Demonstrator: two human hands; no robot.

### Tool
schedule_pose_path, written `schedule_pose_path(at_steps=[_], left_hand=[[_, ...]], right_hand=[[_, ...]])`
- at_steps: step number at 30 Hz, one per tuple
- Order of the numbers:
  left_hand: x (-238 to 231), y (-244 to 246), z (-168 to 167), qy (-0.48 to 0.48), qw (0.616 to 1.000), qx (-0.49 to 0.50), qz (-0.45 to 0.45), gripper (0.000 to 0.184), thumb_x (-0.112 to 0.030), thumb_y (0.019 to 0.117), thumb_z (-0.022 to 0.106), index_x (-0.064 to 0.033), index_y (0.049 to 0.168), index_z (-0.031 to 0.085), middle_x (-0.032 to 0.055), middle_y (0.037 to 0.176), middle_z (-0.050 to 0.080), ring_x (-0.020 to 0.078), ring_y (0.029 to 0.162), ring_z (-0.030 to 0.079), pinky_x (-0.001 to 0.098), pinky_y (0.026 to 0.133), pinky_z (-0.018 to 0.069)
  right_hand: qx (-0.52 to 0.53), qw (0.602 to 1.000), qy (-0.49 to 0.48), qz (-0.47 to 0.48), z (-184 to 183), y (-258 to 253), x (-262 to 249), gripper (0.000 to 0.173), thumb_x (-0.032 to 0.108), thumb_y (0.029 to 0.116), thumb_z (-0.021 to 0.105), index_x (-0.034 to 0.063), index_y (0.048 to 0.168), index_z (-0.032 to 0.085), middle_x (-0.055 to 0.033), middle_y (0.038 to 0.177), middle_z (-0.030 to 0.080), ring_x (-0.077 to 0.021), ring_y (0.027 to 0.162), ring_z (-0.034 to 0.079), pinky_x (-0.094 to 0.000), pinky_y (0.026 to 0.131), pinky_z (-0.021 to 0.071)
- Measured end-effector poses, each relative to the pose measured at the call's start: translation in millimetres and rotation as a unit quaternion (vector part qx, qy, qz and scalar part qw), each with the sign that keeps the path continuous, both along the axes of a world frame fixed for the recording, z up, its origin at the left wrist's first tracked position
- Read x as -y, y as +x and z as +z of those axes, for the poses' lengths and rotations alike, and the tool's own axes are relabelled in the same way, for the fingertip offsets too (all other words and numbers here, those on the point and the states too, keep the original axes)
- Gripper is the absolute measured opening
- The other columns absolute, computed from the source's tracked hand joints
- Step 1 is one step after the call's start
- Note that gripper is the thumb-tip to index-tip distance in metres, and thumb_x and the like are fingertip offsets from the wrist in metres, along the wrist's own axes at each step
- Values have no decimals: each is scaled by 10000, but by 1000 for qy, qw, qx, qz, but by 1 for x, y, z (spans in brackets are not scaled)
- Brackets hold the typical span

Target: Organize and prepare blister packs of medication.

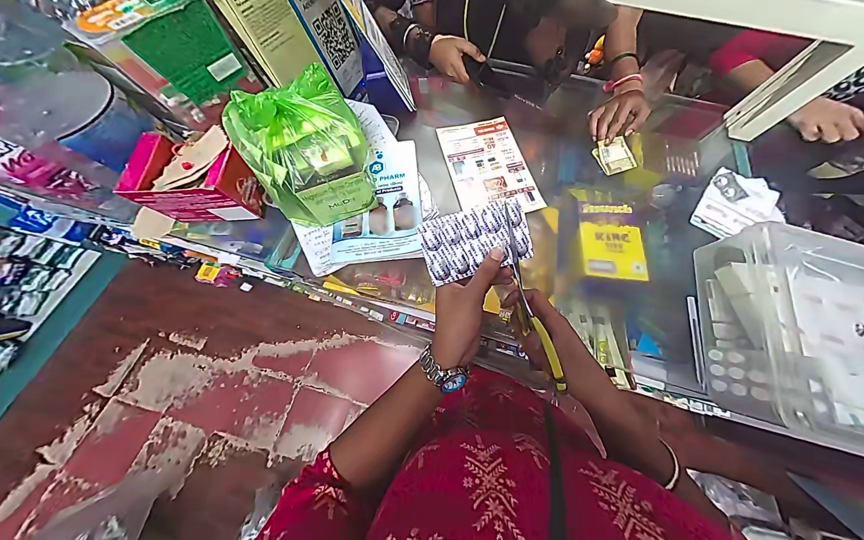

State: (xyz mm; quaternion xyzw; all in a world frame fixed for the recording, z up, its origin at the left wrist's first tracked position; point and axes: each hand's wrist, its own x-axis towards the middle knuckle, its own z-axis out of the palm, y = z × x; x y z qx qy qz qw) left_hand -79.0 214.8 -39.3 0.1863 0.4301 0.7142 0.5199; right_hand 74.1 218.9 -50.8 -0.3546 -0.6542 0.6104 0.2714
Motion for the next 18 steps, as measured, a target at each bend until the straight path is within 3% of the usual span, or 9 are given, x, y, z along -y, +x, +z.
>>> schedule_pose_path(at_steps=[3, 18], left_hand=[[0, 0, 0, -7, 1000, -1, 2, 117, -2, 986, 610, 1, 1102, 630, 63, 824, 743, 134, 738, 726, 290, 795, 612], [-3, -2, 0, -4, 1000, -13, -12, 102, -7, 998, 596, 10, 1092, 634, 74, 809, 734, 137, 718, 716, 282, 778, 607]], right_hand=[[2, 1000, 0, -6, 0, 0, -1, 567, 468, 916, 655, 30, 1251, 523, 134, 821, 515, 94, 645, 489, -96, 572, 436], [-3, 998, 5, -67, -6, 2, 1, 349, 276, 945, 671, 51, 1206, 617, 133, 718, 549, 63, 545, 494, -125, 490, 443]])
